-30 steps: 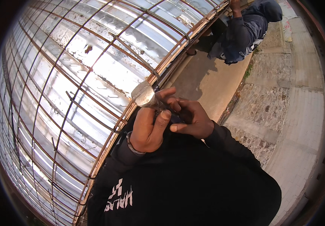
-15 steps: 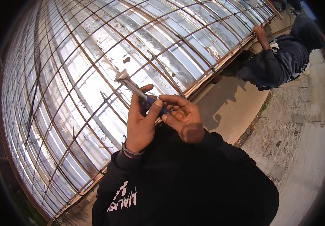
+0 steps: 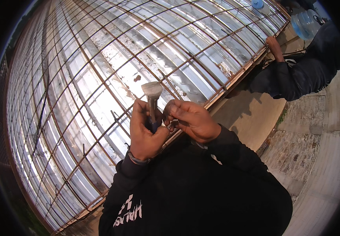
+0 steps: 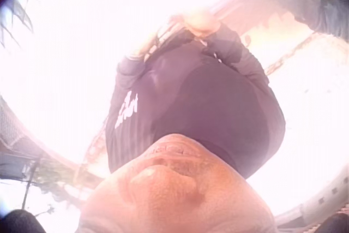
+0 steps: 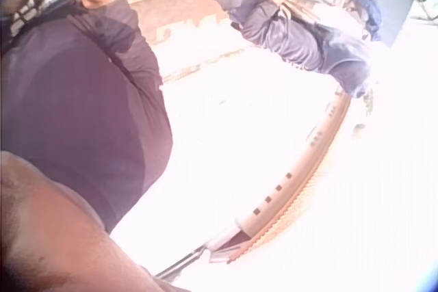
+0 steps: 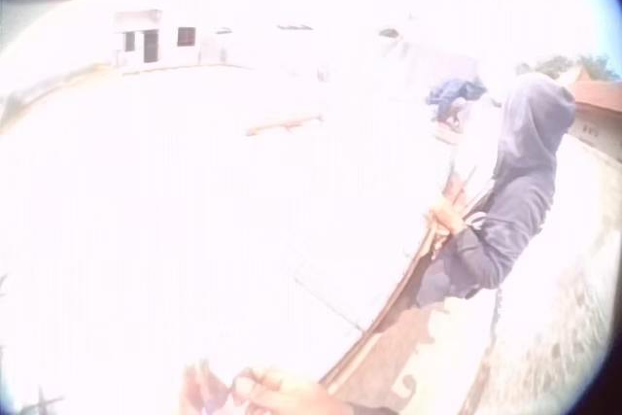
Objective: The person uses pliers to twist and secure wire ties at intersections of a metal grid structure on a rooftop. They repeatedly position the wire, twist it with the tool, and move to the next joint along the grid.
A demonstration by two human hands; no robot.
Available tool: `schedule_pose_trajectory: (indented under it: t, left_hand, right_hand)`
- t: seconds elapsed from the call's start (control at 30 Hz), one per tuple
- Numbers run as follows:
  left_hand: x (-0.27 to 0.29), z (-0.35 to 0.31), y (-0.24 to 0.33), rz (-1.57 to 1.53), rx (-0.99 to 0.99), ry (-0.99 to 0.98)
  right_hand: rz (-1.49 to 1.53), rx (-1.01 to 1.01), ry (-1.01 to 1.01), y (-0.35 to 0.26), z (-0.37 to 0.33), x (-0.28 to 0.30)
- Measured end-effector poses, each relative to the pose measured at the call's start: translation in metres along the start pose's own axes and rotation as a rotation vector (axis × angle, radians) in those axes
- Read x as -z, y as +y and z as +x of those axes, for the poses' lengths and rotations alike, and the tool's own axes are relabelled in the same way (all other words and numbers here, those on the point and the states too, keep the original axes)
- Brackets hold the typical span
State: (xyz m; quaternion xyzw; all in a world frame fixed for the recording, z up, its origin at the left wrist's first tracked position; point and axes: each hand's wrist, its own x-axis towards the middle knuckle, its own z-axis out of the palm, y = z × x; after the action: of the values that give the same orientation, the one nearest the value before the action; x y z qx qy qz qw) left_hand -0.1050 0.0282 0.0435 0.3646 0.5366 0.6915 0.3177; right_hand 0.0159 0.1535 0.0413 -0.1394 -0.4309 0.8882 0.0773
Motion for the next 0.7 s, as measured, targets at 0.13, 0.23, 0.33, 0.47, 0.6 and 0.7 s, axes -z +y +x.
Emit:
schedule_pose_trajectory:
  t: [0.13, 0.23, 0.33, 0.47, 0.6, 0.7]
  left_hand:
    - [-0.005, 0.004, 0.013, -0.039, 0.062, 0.219]
    - [0.000, 0.002, 0.005, 0.112, -0.081, 0.232]
    - [0.004, 0.009, 0.003, 0.490, -0.350, 0.214]
    - [0.008, 0.011, 0.015, 0.913, -0.454, 0.149]
    - [0.008, 0.007, 0.011, 0.917, -0.501, 0.161]
    - [-0.006, -0.001, -0.004, 0.207, -0.304, 0.281]
  right_hand:
    - [-0.175, 0.053, 0.123, -0.016, 0.006, -0.019]
    - [-0.284, 0.156, 0.092, -0.008, 0.014, -0.020]
    - [-0.302, 0.190, 0.172, -0.013, 0.019, -0.016]
    - [-0.386, 0.148, 0.309, -0.009, 0.018, -0.024]
    - [-0.313, 0.272, 0.313, 0.003, 0.026, -0.025]
    - [-0.250, 0.253, 0.352, 0.001, 0.030, -0.021]
